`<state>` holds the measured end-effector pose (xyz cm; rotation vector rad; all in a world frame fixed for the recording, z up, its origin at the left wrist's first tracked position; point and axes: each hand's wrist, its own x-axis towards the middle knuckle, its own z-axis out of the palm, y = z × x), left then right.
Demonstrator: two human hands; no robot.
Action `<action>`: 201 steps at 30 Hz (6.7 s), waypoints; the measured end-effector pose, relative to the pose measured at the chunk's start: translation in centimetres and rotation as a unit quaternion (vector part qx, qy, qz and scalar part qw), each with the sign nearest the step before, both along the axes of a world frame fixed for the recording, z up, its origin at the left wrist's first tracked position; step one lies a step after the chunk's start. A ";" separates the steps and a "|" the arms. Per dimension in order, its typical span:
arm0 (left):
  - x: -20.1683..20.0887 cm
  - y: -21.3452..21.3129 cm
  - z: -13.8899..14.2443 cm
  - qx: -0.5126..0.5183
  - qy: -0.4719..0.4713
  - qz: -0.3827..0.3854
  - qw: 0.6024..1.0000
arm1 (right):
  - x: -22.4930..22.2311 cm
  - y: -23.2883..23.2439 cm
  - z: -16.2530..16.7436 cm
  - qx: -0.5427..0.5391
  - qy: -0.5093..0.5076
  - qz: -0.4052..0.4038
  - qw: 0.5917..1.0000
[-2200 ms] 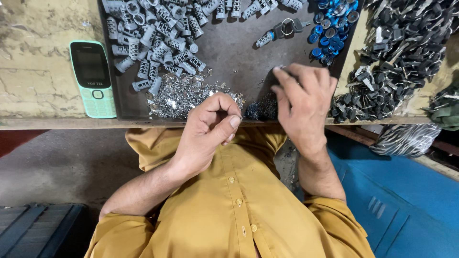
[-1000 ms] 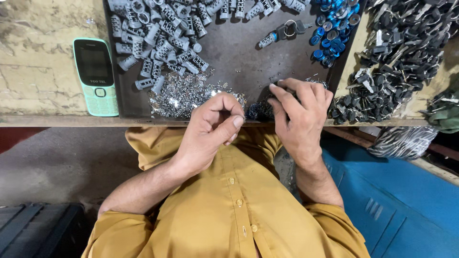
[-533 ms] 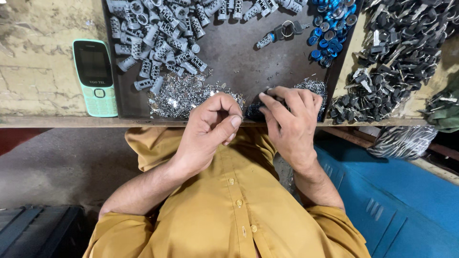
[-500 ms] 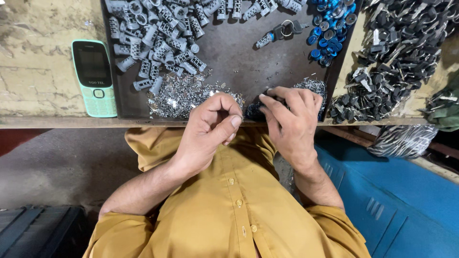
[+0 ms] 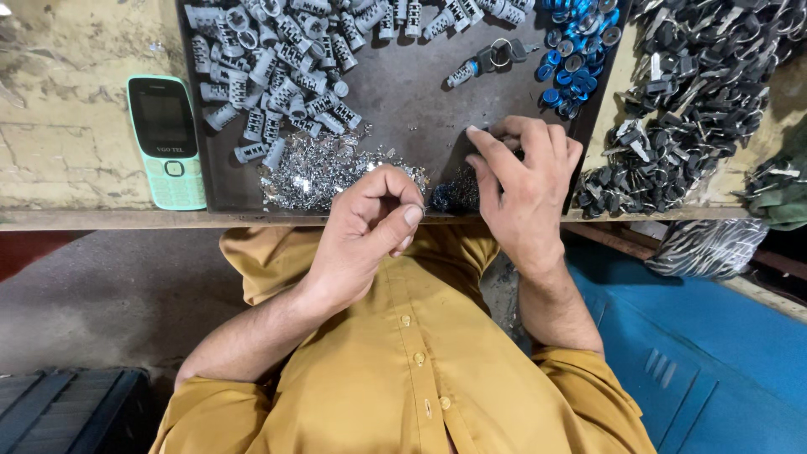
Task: The person sits at a workbench assembling lock cylinders. They pick up small metal pins, springs, and colored caps from a tray, insert the pins and springs into lock plugs by hand, and set finished components back on the tray, repeating the process for successive lock parts.
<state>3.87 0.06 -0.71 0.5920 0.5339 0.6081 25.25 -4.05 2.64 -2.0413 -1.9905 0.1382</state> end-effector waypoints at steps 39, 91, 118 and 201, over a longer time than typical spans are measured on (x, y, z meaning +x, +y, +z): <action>0.0 0.2 0.0 -0.008 0.018 -0.005 1.000 | 8.9 3.1 -0.5 0.026 -0.113 0.106 0.988; -3.0 1.5 0.8 -0.033 -0.043 0.018 0.998 | -3.7 6.3 3.5 -0.003 0.332 0.139 0.933; -1.0 0.4 0.2 -0.056 -0.021 -0.012 0.998 | -4.5 -2.0 -1.4 0.057 0.557 -0.004 0.828; 0.5 1.1 1.0 0.449 0.147 0.061 0.879 | -3.6 -4.2 -0.1 -0.016 0.575 -0.095 0.812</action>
